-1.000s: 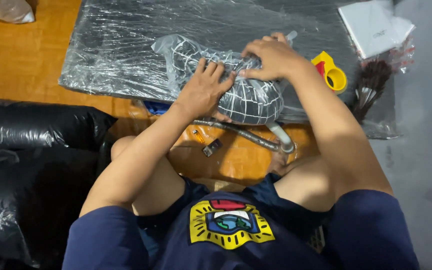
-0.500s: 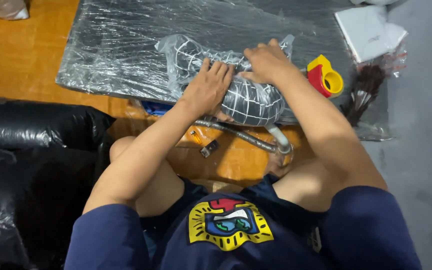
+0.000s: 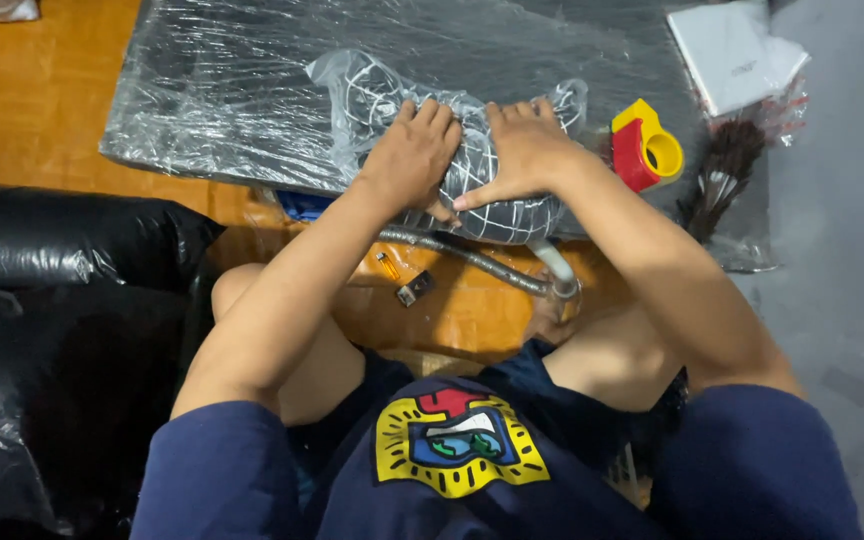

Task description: The person sits on the floor and wraps a cylindrical object with a white net and clear plastic. They use a tape dispenser to apply tape to the netting and plastic, then adjust the wrapped item. Finally, they reach into a nearby box and remove a black object.

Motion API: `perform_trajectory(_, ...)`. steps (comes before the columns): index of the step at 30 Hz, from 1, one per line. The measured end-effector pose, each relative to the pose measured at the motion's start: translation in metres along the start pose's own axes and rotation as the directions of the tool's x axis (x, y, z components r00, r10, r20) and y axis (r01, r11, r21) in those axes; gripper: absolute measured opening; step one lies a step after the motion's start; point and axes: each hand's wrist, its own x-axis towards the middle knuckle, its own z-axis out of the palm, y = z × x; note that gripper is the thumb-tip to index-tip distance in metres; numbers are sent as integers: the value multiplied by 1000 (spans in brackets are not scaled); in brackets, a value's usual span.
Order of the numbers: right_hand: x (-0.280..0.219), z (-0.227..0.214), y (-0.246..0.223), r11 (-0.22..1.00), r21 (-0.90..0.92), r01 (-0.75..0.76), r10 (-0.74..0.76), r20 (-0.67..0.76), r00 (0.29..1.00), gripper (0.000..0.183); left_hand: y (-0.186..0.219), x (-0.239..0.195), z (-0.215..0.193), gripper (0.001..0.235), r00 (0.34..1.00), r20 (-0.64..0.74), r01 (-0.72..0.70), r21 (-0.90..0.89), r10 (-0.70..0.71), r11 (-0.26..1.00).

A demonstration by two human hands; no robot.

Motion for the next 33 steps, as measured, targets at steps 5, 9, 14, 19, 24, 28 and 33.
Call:
perform_trajectory(5, -9, 23, 13, 996, 5, 89, -86, -223, 971, 135, -3, -16, -26, 161, 999, -3, -38, 61, 39, 997)
perform_trajectory(9, -12, 33, 21, 991, -67, 118, -133, -301, 944, 127, -6, -8, -30, 167, 1000, 4, -19, 86, 19, 996)
perform_trajectory(14, -12, 42, 38, 971, -183, 153, -219, -433, 874, 126, -18, 12, -45, 147, 993, 76, -102, 187, 89, 977)
perform_trajectory(19, -17, 42, 58, 962, -246, 116, -239, -560, 794, 122, -30, 38, -52, 139, 992, -2, -126, 200, 129, 972)
perform_trajectory(24, -4, 62, 68, 968, -243, 57, -190, -571, 798, 121, -12, 46, -38, 156, 997, 62, -55, 75, 51, 996)
perform_trajectory(28, -2, 77, 81, 990, -85, 115, -142, -658, 739, 124, 0, 46, 3, 147, 970, -243, -22, -12, 18, 1000)
perform_trajectory(33, -4, 88, 86, 990, 18, 139, -88, -693, 715, 124, 6, 43, 0, 129, 951, -310, -37, -134, -7, 990)
